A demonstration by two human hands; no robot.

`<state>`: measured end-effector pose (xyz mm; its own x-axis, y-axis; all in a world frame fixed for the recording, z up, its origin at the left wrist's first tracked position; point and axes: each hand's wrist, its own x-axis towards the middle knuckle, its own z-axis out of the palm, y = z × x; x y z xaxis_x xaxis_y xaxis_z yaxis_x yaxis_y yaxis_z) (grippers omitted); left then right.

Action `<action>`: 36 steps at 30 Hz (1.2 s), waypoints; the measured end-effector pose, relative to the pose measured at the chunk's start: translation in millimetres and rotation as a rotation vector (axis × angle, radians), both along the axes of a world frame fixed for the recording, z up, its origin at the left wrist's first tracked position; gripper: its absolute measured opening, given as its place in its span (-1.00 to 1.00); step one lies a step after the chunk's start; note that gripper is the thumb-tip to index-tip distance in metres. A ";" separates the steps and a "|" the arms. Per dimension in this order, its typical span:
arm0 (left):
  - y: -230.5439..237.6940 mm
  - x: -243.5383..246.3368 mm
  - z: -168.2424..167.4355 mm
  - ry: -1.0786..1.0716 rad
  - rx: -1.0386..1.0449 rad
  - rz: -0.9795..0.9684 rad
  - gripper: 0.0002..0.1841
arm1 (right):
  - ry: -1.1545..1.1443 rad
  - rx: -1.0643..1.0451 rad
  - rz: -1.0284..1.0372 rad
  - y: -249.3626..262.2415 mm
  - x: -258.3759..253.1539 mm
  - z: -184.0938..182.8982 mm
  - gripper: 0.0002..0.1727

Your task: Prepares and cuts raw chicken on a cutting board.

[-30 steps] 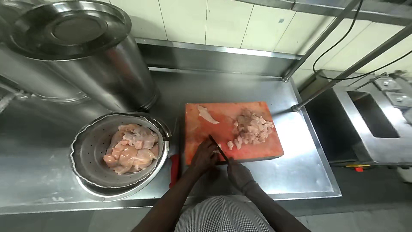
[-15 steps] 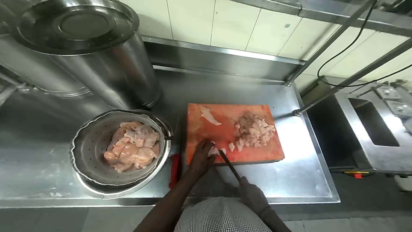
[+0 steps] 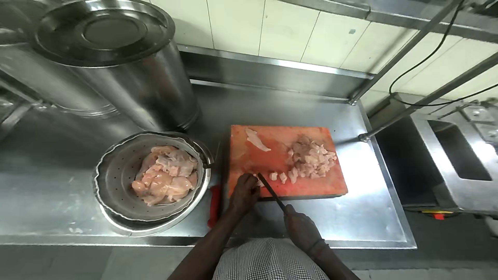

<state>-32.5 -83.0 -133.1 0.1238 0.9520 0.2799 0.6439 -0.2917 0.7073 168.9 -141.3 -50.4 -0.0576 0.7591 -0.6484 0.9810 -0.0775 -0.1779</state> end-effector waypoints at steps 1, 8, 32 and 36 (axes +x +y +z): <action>0.3 -0.2 -1.1 0.002 0.017 -0.006 -0.82 | 0.004 -0.011 -0.003 -1.1 0.8 0.0 -0.62; 1.2 0.8 -1.5 0.029 0.065 -0.035 -0.89 | 0.032 -0.056 -0.030 -6.8 3.7 4.4 -0.61; 64.7 132.1 73.8 0.381 -0.573 -0.185 -0.17 | 0.815 0.455 -1.252 -72.9 152.3 -80.9 -0.75; 79.2 152.0 66.6 0.416 -0.520 -0.225 -0.38 | 0.963 0.437 -1.316 -73.4 159.2 -83.1 -0.78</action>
<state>119.5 -3.8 -66.5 0.3319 0.8881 -0.3179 0.8551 -0.1410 0.4990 328.1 -214.7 -133.5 0.4942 0.7109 -0.5005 -0.1749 -0.4826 -0.8582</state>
